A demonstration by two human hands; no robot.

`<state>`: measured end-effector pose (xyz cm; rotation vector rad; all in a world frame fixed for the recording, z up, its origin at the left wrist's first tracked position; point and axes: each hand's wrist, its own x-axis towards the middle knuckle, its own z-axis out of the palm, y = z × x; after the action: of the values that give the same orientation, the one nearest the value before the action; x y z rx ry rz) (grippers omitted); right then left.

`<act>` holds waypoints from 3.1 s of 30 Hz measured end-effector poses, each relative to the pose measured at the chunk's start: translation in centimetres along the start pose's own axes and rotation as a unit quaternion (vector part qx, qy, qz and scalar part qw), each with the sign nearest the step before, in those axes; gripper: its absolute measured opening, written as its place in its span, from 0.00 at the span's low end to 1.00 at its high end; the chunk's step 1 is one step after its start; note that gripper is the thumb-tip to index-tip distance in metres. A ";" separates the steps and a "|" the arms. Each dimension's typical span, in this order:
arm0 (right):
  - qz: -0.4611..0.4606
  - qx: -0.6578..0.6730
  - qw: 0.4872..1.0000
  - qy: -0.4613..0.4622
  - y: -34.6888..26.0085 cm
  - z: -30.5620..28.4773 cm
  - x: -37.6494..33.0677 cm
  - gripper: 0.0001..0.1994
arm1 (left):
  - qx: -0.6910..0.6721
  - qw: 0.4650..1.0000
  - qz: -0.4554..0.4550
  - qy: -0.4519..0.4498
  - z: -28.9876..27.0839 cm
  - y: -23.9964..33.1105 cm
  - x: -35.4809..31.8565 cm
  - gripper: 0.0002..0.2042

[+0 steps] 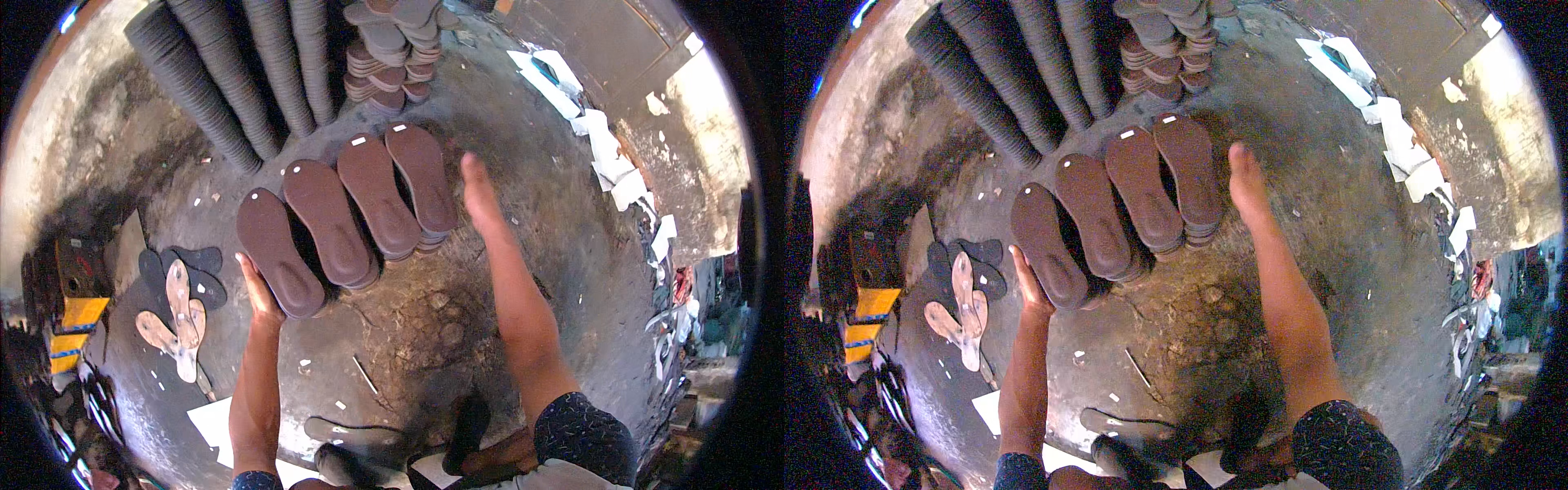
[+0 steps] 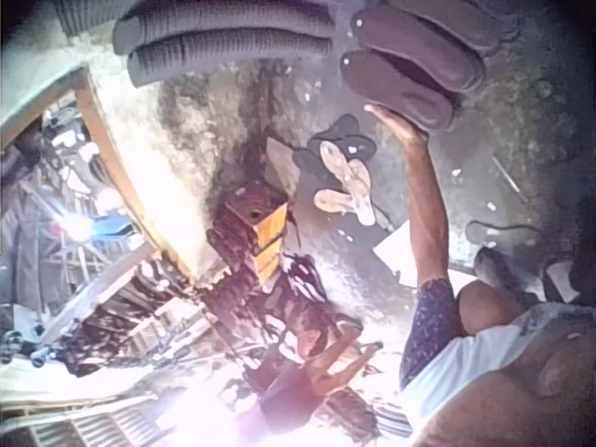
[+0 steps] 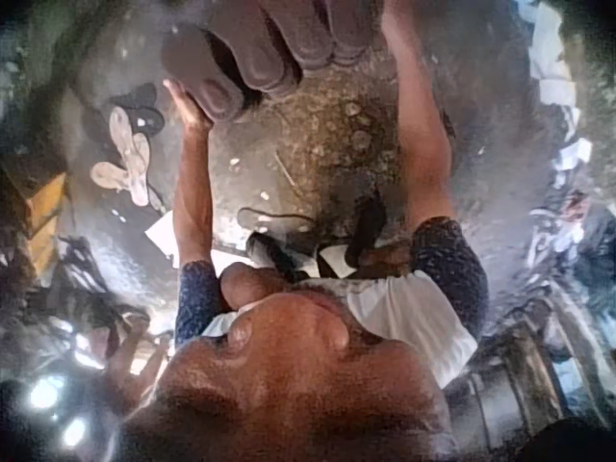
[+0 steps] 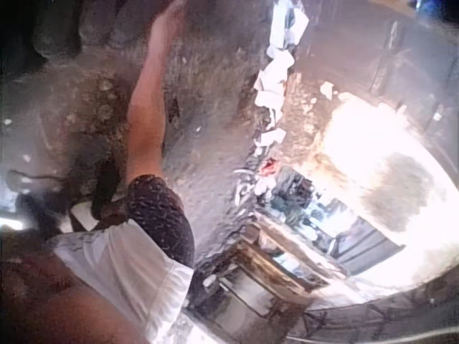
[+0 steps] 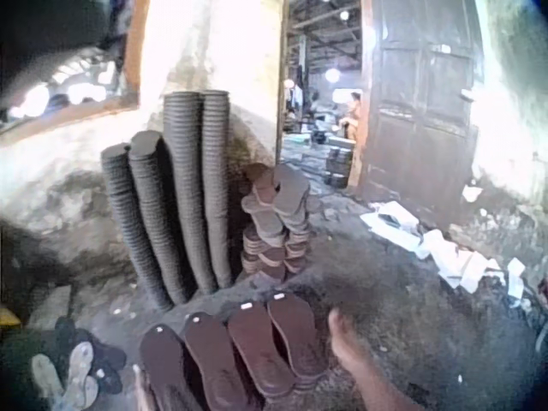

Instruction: The person sits on the floor and uses a small tool to mark or punch holes in dark shoe soles, then stacks them. They later handle brown soles and apply small white stickers from a sheet onto them.

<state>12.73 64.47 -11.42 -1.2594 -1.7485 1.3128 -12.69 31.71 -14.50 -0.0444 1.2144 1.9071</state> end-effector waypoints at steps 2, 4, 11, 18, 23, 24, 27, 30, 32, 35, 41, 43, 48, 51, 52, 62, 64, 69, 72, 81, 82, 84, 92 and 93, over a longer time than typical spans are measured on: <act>0.175 -0.010 0.980 -0.091 6.7 -1.3 1.2 0.39 | 0.015 1.000 0.015 -0.002 1.3 -2.0 1.4 0.46; 0.190 0.131 0.965 -0.124 4.7 2.5 -1.9 0.39 | 0.025 0.998 0.045 0.042 1.2 -2.0 1.3 0.45; 0.084 0.158 0.976 -0.122 9.7 -2.7 2.7 0.35 | 0.040 0.999 0.018 -0.017 6.1 -5.7 5.7 0.45; 0.146 0.302 0.937 -0.095 9.9 -6.6 9.9 0.29 | 0.160 0.987 -0.034 0.011 12.8 -6.9 8.4 0.51; 0.075 -0.146 0.986 -0.017 14.0 -14.0 10.1 0.23 | 0.413 0.908 0.007 -0.069 7.3 -4.0 4.3 0.47; 0.078 0.002 0.995 0.062 13.5 -13.7 8.1 0.22 | 0.555 0.822 0.068 -0.104 5.2 -2.2 1.9 0.46; -0.011 0.022 0.998 0.063 13.5 -11.4 0.1 0.20 | 0.801 0.541 0.193 -0.170 -5.5 -0.6 -8.4 0.42; -0.123 -0.110 0.964 -0.209 12.0 -4.2 -13.1 0.12 | 0.771 0.587 0.050 -0.239 -13.5 -5.2 -24.1 0.42; -0.168 -0.133 0.911 -0.354 9.1 0.0 -19.6 0.12 | 0.822 0.483 0.027 -0.301 -14.6 -8.4 -29.1 0.45; -0.172 -0.181 0.825 -0.508 6.1 7.0 -26.2 0.16 | 0.814 0.535 0.057 -0.217 -16.6 -11.0 -33.2 0.38; -0.385 -0.276 0.744 -0.471 5.4 12.3 -29.0 0.17 | 0.730 0.665 -0.081 -0.135 -16.0 -5.9 -32.7 0.22; -0.365 -0.290 0.747 -0.474 6.9 11.9 -28.4 0.15 | 0.688 0.725 0.020 -0.017 -18.7 -4.5 -33.1 0.20; -0.337 -0.406 0.736 -0.424 6.4 10.8 -25.5 0.15 | 0.488 0.770 0.208 0.356 -26.4 -1.1 -31.8 0.17; -0.317 -0.364 0.788 -0.381 4.1 13.9 -23.9 0.17 | 0.384 0.774 0.195 0.464 -30.7 0.9 -36.6 0.18; -0.350 -0.342 0.796 -0.356 4.0 15.2 -22.5 0.18 | 0.365 0.775 0.169 0.488 -32.3 0.2 -37.9 0.18; -0.345 -0.484 0.650 -0.473 -12.4 24.7 -15.0 0.15 | 0.576 0.712 -0.113 0.384 -39.6 -5.9 -50.9 0.26; -0.403 -0.432 0.674 -0.443 -19.8 27.2 -15.6 0.15 | 0.548 0.756 -0.090 0.345 -39.2 -8.0 -53.4 0.30; -0.484 -0.392 0.663 -0.415 -38.4 32.9 -20.5 0.13 | 0.477 0.745 -0.171 0.435 -29.6 1.6 -58.4 0.44; -0.554 -0.268 0.639 -0.462 -43.3 39.7 -26.9 0.14 | 0.441 0.648 -0.031 0.620 -42.7 -2.8 -59.8 0.38; -0.561 -0.220 0.485 -0.634 -40.8 70.3 -44.5 0.18 | 0.508 0.564 0.247 0.602 -59.9 36.5 -50.6 0.34; -0.563 -0.216 0.464 -0.649 -40.0 75.8 -46.7 0.18 | 0.500 0.561 0.288 0.593 -61.7 40.0 -49.3 0.34; -0.529 -0.277 0.451 -0.663 -37.7 85.5 -50.1 0.27 | 0.393 0.594 0.305 0.632 -65.3 44.2 -47.0 0.34; -0.408 -0.302 0.548 -0.665 -27.1 96.7 -48.7 0.36 | -0.109 0.662 0.209 0.712 -81.3 40.7 -43.2 0.50; -0.408 -0.266 0.569 -0.663 -26.9 95.8 -49.0 0.32 | -0.157 0.652 0.190 0.717 -83.0 39.6 -43.4 0.52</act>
<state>-61.91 -17.61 -13.59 0.8846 -3.2366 1.0657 -43.64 -65.10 -10.39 -1.9572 1.8556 2.3564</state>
